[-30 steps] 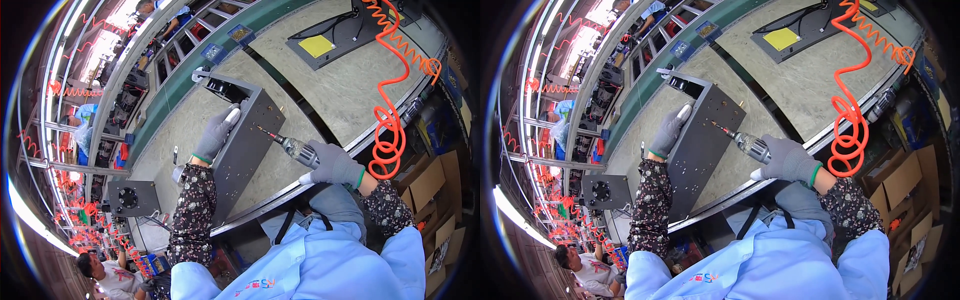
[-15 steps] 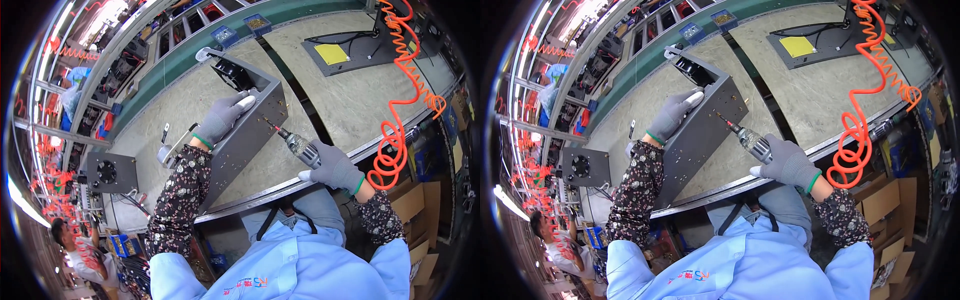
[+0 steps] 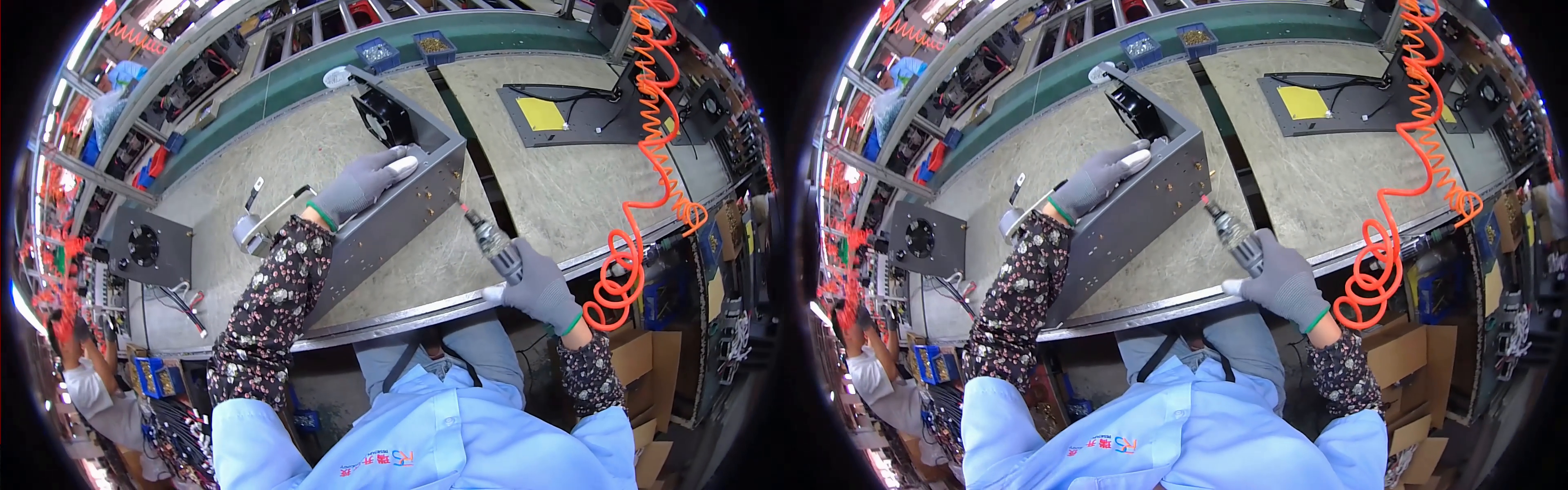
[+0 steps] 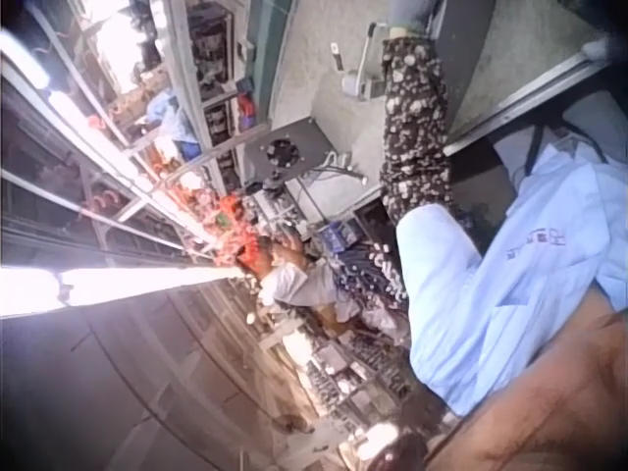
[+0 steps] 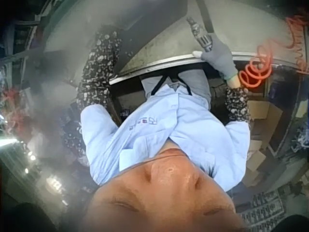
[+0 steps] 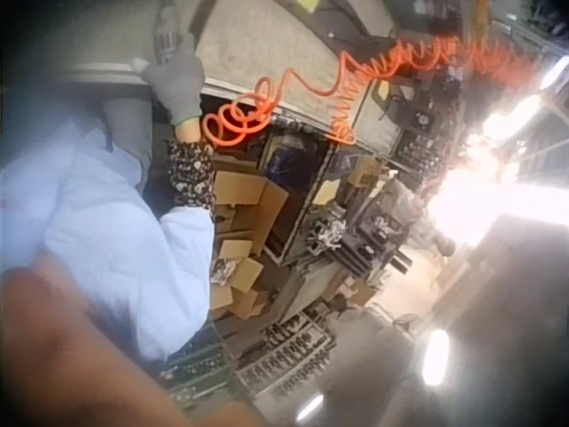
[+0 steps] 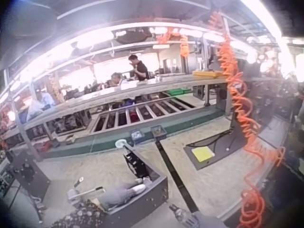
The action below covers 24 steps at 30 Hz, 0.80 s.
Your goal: The person assembles electronic components into a metal chassis by securing printed circuit boards, a fan, and a heatsink with screws using an electric screwdriver.
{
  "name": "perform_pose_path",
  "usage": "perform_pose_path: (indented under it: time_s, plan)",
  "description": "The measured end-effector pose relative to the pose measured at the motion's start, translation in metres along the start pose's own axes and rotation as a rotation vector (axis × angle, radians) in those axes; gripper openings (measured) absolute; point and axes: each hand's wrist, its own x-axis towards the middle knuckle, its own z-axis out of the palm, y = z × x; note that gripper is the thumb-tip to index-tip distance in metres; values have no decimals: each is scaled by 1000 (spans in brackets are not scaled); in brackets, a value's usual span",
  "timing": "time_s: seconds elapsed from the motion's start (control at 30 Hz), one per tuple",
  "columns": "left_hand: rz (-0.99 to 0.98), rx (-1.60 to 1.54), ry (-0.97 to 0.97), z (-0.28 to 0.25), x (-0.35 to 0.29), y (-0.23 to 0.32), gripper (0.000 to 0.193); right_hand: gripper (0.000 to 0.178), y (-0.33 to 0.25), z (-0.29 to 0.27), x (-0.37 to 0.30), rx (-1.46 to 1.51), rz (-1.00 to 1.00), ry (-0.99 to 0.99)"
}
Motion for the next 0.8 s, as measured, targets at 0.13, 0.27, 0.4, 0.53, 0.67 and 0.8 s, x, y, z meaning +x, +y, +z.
perform_pose_path:
  time_s: [0.13, 0.27, 0.4, 0.53, 0.67, 0.8]
  plan:
    - [-83, 39, -80, -2, -6, 17, 63, 68, 2, -7, 4, 7, 28, 124]
    - [-44, 67, -66, -4, -4, 12, 60, 73, 0, -14, 11, -57, 53, 57]
    - [-26, 116, -81, -3, -3, 13, 62, 72, 4, -13, 13, -60, 7, 71]
    - [-18, 146, -88, -2, 0, 10, 71, 69, -2, -15, 12, -57, 29, 62]
    - [6, 139, -69, -1, 0, 9, 73, 65, -6, -16, 10, -103, 18, 102]
    - [8, 185, -53, 0, 2, 8, 63, 65, -7, -20, 13, -169, 32, 108]
